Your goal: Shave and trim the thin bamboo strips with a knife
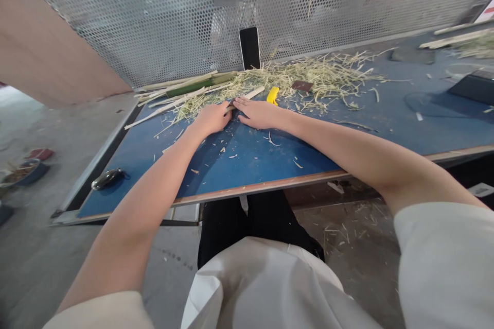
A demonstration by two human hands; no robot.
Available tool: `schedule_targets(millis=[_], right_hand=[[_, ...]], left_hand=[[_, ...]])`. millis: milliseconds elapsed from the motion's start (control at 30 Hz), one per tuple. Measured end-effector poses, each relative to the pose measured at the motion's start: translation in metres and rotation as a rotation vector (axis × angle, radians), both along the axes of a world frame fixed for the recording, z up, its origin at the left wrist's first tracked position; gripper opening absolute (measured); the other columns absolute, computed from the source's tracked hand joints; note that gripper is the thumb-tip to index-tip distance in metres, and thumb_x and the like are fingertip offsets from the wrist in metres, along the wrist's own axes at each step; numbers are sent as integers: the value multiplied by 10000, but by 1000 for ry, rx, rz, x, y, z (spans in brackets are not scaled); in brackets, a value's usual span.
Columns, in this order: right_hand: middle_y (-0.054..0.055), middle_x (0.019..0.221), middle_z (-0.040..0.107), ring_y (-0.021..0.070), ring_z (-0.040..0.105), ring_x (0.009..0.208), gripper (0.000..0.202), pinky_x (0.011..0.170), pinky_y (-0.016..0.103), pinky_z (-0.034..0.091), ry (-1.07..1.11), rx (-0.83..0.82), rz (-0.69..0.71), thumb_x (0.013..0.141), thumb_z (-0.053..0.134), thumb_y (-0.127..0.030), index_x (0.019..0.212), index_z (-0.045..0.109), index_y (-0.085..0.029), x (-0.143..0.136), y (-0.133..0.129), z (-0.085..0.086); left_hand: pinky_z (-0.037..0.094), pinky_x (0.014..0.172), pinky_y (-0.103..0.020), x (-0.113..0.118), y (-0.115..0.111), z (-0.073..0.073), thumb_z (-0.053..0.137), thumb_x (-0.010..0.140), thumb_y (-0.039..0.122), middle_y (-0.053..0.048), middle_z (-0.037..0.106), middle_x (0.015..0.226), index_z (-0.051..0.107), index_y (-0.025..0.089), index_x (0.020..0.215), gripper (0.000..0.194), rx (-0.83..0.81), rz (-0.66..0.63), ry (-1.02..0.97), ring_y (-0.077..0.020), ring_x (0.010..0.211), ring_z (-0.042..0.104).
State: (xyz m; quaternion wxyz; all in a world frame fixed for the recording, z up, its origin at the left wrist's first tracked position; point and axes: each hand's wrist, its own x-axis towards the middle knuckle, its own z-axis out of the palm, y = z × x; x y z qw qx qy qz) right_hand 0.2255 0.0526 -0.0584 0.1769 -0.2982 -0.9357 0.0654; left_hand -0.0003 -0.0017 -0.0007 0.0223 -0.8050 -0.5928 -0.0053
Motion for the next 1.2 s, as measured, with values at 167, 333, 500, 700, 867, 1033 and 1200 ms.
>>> schedule_targets(millis=[167,333,500,700,867,1033,1200], right_hand=[[106,1854,358,390,427,1676,765,1373,608,389,-39,6,58,1133,434,-514,1815,386,-170,0,-6,8],[107,1829,417,398,490,1636,716,1361,626,400,-21,-18,-23,1138,415,-490,1786,454,-188,7,6,10],[122,1812,459,405,437,1669,777,1397,638,323,-21,59,-46,1131,429,-583,1793,435,-176,8,13,7],[89,1819,449,371,475,1651,714,1367,613,392,-28,13,-27,1154,377,-547,1783,469,-223,6,9,9],[126,1807,458,371,451,1666,735,1385,609,351,-23,44,10,1142,422,-526,1783,457,-169,-2,7,10],[88,1776,523,325,512,1630,654,1373,563,382,-17,18,20,1143,427,-455,1749,525,-228,-5,7,12],[135,1770,528,338,482,1649,685,1378,554,370,-7,49,-39,1130,464,-450,1752,504,-167,-9,6,9]], left_hand=[[571,1027,-469,-1,2,-2,428,1150,355,-223,800,1309,649,167,1503,457,5,13,5,-376,1207,766],[574,1016,-477,-1,3,-2,430,1153,389,-241,803,1269,616,145,1528,484,-6,35,-14,-394,1190,774],[574,1014,-450,1,0,0,440,1152,404,-271,805,1270,379,66,1719,663,-11,63,-12,-392,1205,770],[574,1012,-456,2,-2,3,436,1148,390,-294,797,1298,340,48,1748,696,-21,66,-16,-398,1216,771],[572,1020,-458,1,0,2,426,1146,385,-294,792,1326,331,54,1753,698,-22,73,-27,-395,1233,772],[572,1018,-464,0,0,1,432,1145,388,-271,803,1308,409,101,1708,632,-10,62,-12,-394,1233,773],[567,1005,-428,-2,0,1,454,1149,381,-254,816,1269,459,117,1659,574,-6,55,-18,-373,1220,781]])
